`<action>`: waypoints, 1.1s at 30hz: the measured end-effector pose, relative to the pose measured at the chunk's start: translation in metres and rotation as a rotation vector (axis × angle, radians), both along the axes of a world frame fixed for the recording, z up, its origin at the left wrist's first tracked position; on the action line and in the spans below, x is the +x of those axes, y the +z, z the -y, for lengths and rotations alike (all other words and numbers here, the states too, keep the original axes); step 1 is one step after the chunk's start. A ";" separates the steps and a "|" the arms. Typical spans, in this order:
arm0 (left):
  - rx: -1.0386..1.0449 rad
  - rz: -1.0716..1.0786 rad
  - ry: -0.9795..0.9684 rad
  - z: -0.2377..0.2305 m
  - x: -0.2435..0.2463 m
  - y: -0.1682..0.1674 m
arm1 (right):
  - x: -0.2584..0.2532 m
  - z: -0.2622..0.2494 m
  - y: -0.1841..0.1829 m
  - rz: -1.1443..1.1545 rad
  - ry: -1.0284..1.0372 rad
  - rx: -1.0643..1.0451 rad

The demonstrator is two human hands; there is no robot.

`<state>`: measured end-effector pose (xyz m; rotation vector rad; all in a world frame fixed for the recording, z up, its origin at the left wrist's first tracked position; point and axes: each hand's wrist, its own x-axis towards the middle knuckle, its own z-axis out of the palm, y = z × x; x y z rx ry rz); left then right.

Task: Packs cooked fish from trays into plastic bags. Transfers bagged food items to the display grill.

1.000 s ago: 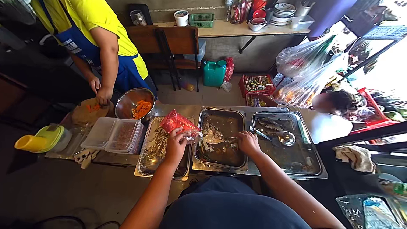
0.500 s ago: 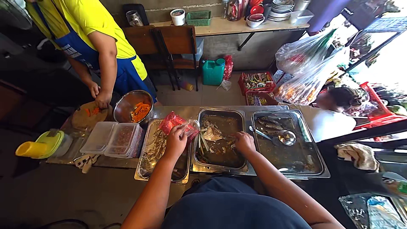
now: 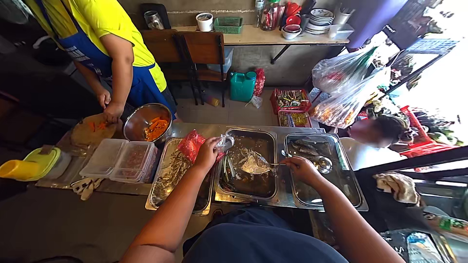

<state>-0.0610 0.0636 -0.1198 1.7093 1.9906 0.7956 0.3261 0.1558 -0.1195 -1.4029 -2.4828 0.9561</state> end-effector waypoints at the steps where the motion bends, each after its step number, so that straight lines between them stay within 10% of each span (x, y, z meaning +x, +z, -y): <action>1: 0.019 -0.016 -0.017 -0.006 0.002 -0.004 | 0.004 -0.001 0.004 -0.011 0.010 0.000; 33: 0.098 -0.070 -0.342 -0.009 0.034 0.002 | -0.044 0.013 0.030 -0.013 -0.177 0.038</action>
